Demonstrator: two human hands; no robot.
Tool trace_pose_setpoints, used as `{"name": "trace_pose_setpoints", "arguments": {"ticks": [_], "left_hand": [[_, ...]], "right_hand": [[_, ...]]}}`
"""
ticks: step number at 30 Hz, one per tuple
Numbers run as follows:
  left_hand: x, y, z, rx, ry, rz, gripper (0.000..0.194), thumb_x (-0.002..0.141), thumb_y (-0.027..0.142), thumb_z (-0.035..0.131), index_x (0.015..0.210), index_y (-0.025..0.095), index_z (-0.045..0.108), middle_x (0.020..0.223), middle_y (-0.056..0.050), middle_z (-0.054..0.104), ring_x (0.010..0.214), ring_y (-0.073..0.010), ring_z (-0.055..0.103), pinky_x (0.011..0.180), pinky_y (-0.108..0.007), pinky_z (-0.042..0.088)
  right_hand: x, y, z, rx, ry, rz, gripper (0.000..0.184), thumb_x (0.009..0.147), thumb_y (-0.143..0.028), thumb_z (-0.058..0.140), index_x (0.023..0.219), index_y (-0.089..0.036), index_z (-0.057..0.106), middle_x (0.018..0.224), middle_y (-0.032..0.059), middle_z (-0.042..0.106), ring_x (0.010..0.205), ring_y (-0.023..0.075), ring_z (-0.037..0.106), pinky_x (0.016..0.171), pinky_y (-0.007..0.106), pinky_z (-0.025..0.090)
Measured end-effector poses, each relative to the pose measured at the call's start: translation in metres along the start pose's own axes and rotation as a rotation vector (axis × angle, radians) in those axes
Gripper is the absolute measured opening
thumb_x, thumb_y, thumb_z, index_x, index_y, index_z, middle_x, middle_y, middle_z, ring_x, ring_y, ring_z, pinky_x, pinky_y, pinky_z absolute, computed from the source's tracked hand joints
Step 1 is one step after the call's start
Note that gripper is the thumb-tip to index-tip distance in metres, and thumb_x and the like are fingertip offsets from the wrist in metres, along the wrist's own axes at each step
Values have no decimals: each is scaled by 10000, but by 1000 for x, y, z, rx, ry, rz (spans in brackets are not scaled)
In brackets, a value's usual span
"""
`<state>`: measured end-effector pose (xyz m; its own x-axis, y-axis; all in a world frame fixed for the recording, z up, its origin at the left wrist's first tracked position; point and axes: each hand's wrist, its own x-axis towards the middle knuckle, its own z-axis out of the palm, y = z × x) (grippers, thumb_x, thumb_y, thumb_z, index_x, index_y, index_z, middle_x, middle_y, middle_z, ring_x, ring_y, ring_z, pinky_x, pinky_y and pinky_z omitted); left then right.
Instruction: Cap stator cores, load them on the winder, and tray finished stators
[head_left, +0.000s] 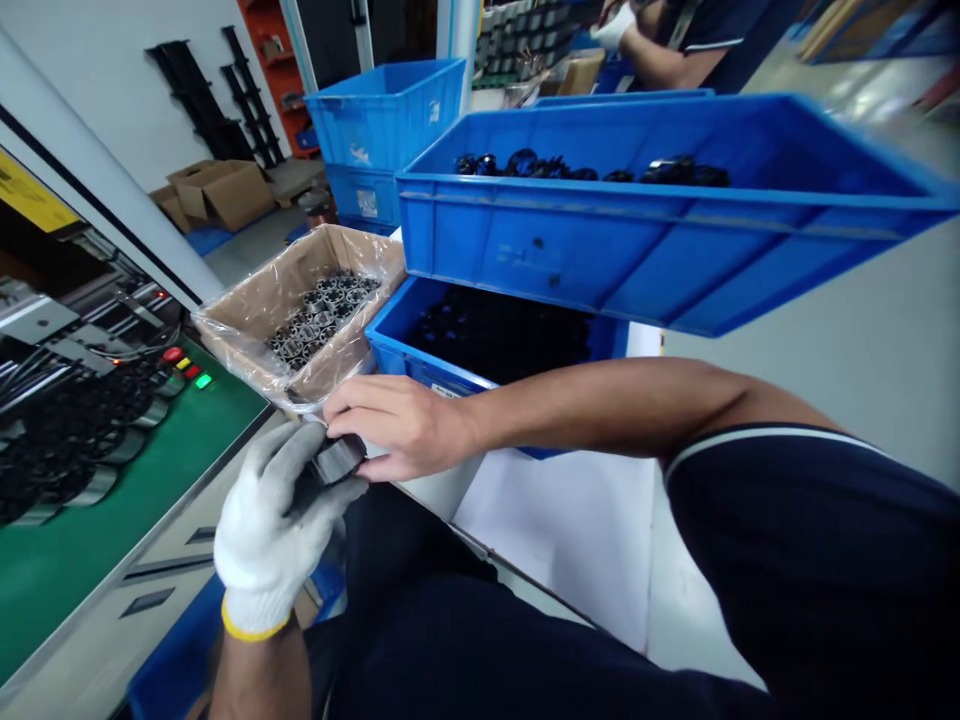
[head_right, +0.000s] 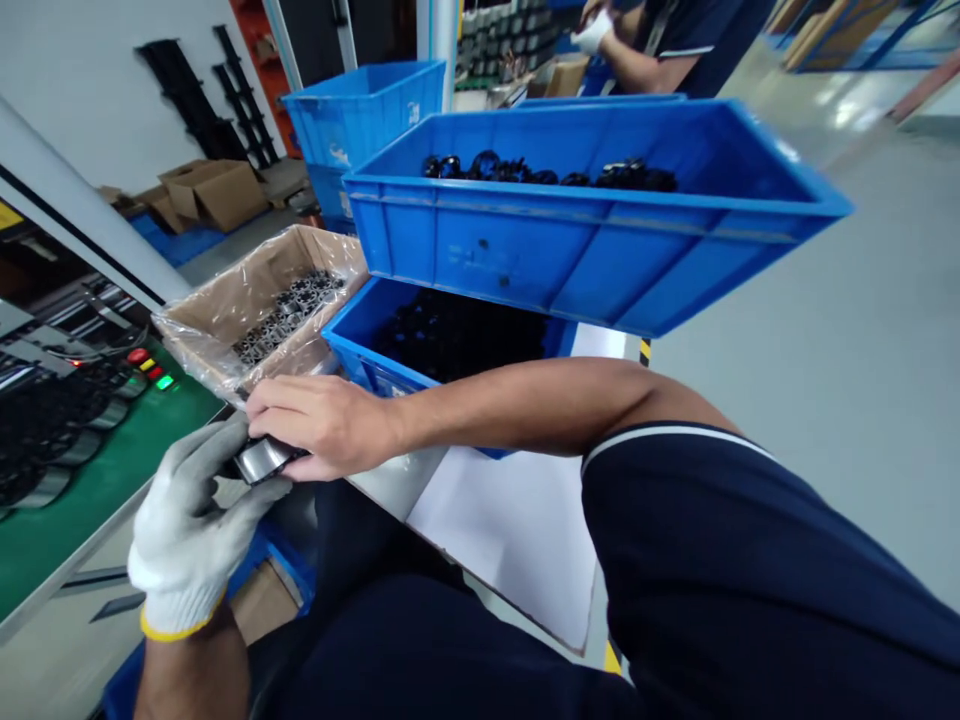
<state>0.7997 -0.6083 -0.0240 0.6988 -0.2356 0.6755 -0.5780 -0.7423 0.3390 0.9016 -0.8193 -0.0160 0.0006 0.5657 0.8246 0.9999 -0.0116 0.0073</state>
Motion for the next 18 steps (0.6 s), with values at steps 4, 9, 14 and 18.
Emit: {"name": "trace_pose_setpoints", "arguments": {"ticks": [4,9,14,18], "left_hand": [[-9,-1,14,-143,104,-117,577,819,331,869,1359,284,671,1251,-72,699,1160,-243,695,1032,-333,577],[-24,2,30,-893,183,-485,488,900,360,756,1375,326,651,1504,-65,614,1356,-272,620,1018,-324,597],[-14,9,24,-696,61,-616,888,632,283,953,1442,294,589,1479,-107,623,1270,-314,669,1026,-412,610],[-7,11,24,-623,109,-666,675,636,250,933,1268,238,699,1255,-78,747,1161,-281,724,1023,-395,606]], "right_hand": [[2,-2,-3,8,-11,28,253,915,-156,678,1145,-91,595,1141,156,673,1084,219,657,956,339,583],[6,-4,-9,215,-16,173,428,945,-316,728,1272,-102,551,1304,211,607,1273,239,608,1054,379,573],[3,-3,-6,179,-7,85,239,902,-167,690,1117,-128,595,1083,143,671,1024,205,667,901,337,602],[2,-3,-6,144,-104,154,415,883,-204,711,1261,-120,562,1184,168,655,1123,247,649,951,388,598]]}}
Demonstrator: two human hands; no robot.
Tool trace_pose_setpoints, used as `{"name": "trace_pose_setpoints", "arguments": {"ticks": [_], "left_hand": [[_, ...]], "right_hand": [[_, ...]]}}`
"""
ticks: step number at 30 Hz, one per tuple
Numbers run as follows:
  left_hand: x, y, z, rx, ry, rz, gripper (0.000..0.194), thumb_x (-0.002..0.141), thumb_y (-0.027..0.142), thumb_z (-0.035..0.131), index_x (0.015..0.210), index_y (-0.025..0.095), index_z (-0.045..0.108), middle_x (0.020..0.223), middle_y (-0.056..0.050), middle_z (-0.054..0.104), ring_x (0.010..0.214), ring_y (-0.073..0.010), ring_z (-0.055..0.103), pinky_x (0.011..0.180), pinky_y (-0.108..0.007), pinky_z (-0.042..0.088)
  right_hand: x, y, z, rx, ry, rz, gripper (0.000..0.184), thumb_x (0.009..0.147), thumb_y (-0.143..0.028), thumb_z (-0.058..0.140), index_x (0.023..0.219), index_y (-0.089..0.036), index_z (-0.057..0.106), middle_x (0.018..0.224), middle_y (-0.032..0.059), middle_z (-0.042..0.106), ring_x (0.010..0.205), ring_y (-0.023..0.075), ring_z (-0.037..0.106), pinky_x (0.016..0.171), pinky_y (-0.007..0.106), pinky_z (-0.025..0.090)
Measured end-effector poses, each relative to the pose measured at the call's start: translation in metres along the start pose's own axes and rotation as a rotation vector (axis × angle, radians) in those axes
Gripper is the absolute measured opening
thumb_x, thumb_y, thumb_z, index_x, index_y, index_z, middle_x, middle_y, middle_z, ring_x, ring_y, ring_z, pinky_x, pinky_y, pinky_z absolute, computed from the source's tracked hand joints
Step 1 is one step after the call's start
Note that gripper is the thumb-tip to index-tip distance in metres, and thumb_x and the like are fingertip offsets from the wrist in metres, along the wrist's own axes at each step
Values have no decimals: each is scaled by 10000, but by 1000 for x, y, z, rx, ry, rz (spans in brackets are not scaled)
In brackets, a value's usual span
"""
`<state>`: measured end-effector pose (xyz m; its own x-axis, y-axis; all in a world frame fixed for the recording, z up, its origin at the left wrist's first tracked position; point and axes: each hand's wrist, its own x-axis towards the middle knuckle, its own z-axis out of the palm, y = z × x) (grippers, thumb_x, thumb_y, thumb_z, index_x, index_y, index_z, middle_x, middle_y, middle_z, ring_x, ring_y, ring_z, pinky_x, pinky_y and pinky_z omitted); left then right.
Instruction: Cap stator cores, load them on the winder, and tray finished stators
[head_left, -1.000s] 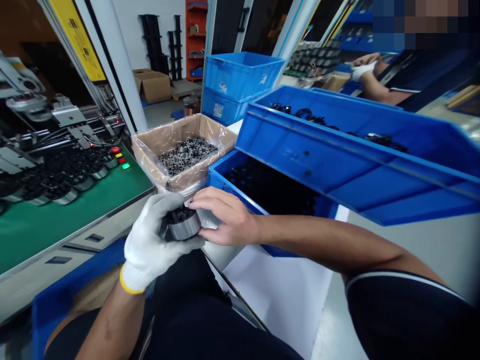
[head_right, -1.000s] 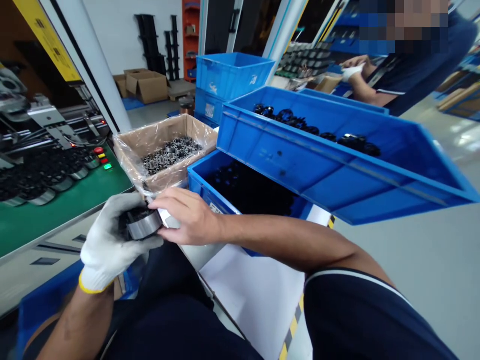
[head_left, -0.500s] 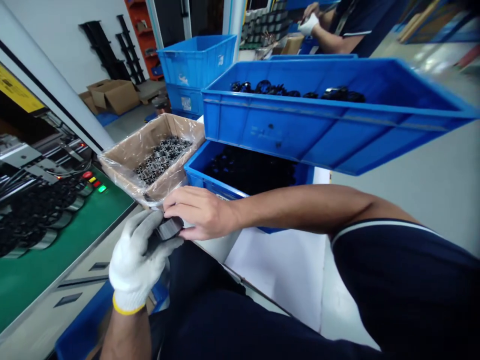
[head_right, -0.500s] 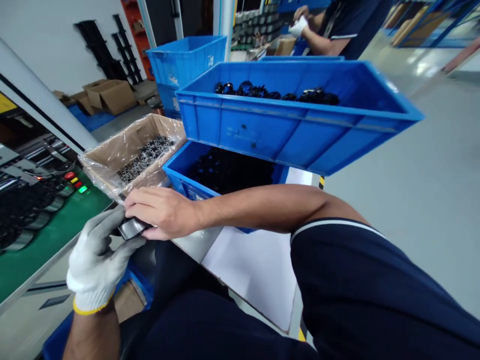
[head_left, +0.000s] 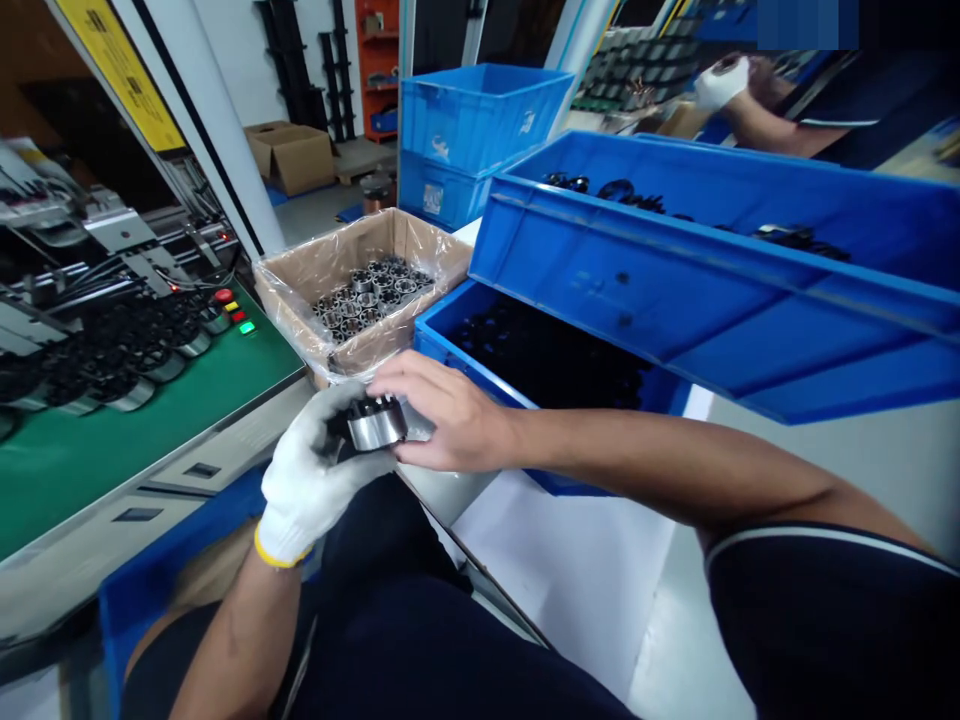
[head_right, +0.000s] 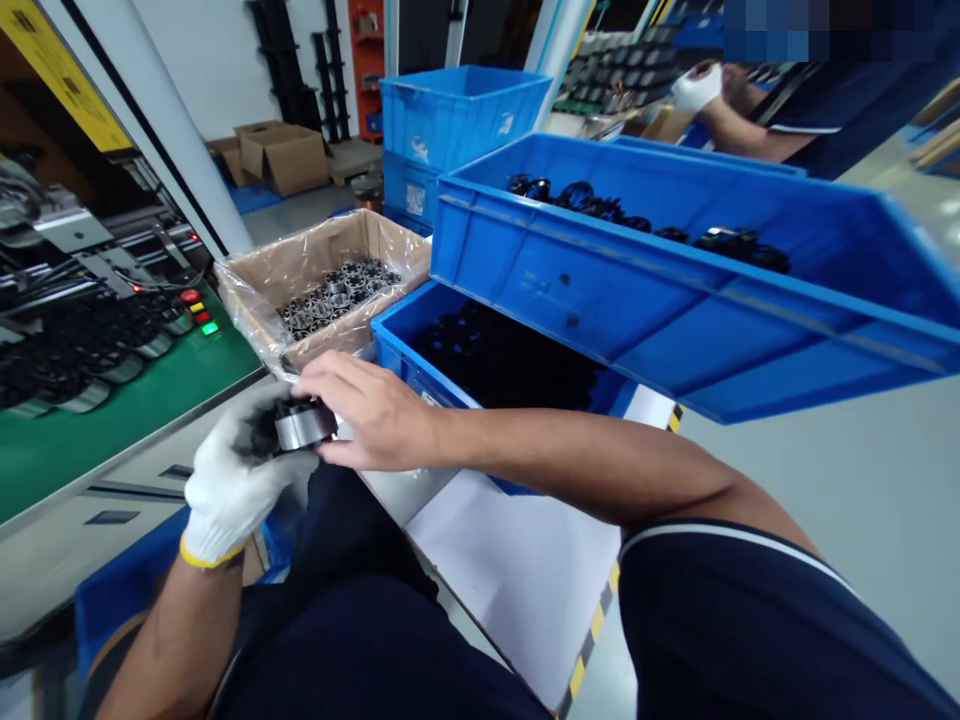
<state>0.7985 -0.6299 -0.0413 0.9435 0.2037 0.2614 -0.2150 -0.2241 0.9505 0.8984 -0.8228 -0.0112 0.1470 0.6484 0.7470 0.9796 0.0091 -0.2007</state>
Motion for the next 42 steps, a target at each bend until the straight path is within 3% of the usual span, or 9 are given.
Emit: {"name": "trace_pose_setpoints", "arguments": {"ticks": [6,9,16,24,28,31,35,37,42], "left_hand": [[0,-8,-6,-189,-69,33,668,661,266,887,1289,218,664,1260,-98,747,1103,-274,747,877,-340,646],[0,-4,-8,103,-53,124,809,679,345,922,1412,245,594,1393,-119,673,1170,-291,718,928,-383,637],[-2,7,-11,538,-19,503,471,860,441,818,1280,265,698,1259,-77,749,1110,-266,746,980,-356,621],[2,-16,-2,523,60,535,397,915,410,719,1287,288,656,1216,-69,763,1046,-257,779,884,-368,673],[-6,-14,-3,479,188,373,459,800,242,800,1234,276,654,1359,-85,709,1179,-253,738,945,-378,651],[1,-17,-43,553,334,223,265,792,279,793,1010,230,652,1361,-112,697,1184,-255,724,981,-394,621],[12,-11,-153,1062,594,-403,217,829,383,716,970,224,672,1258,-130,722,1248,-323,676,1083,-483,539],[17,-10,-206,1114,672,-599,310,768,388,742,984,170,697,1234,-251,703,1174,-489,676,972,-661,537],[22,-21,-272,1077,654,-550,410,757,365,690,1129,191,678,1018,-163,762,1023,-383,736,911,-535,589]], "right_hand": [[0,3,0,99,-27,62,349,928,-292,761,1188,-135,591,1149,154,664,1082,222,659,946,372,598],[-3,4,3,82,-6,36,278,929,-228,733,1157,-131,605,1116,146,663,1044,210,660,906,356,599],[-5,-1,4,0,-52,-4,262,918,-137,642,1178,-138,611,1116,140,675,1038,212,670,879,348,606],[-7,9,10,-58,-59,-11,386,847,-212,686,1215,-125,609,1137,146,702,1027,214,691,906,327,626],[-4,-6,2,-85,-144,101,519,898,-211,703,1392,-146,558,1320,175,665,1236,252,678,1039,377,616],[-8,3,-2,-145,-117,91,513,955,-238,693,1442,-176,543,1328,175,672,1225,262,695,1017,395,636],[-10,10,4,-164,-75,13,472,975,-253,658,1434,-181,576,1294,176,698,1167,282,723,946,416,667],[-9,5,6,-157,-79,-11,447,969,-233,653,1410,-177,606,1277,166,710,1142,277,734,930,406,672],[-6,8,-8,-197,-89,-48,405,963,-184,638,1368,-174,649,1295,157,715,1156,274,729,952,405,661]]}}
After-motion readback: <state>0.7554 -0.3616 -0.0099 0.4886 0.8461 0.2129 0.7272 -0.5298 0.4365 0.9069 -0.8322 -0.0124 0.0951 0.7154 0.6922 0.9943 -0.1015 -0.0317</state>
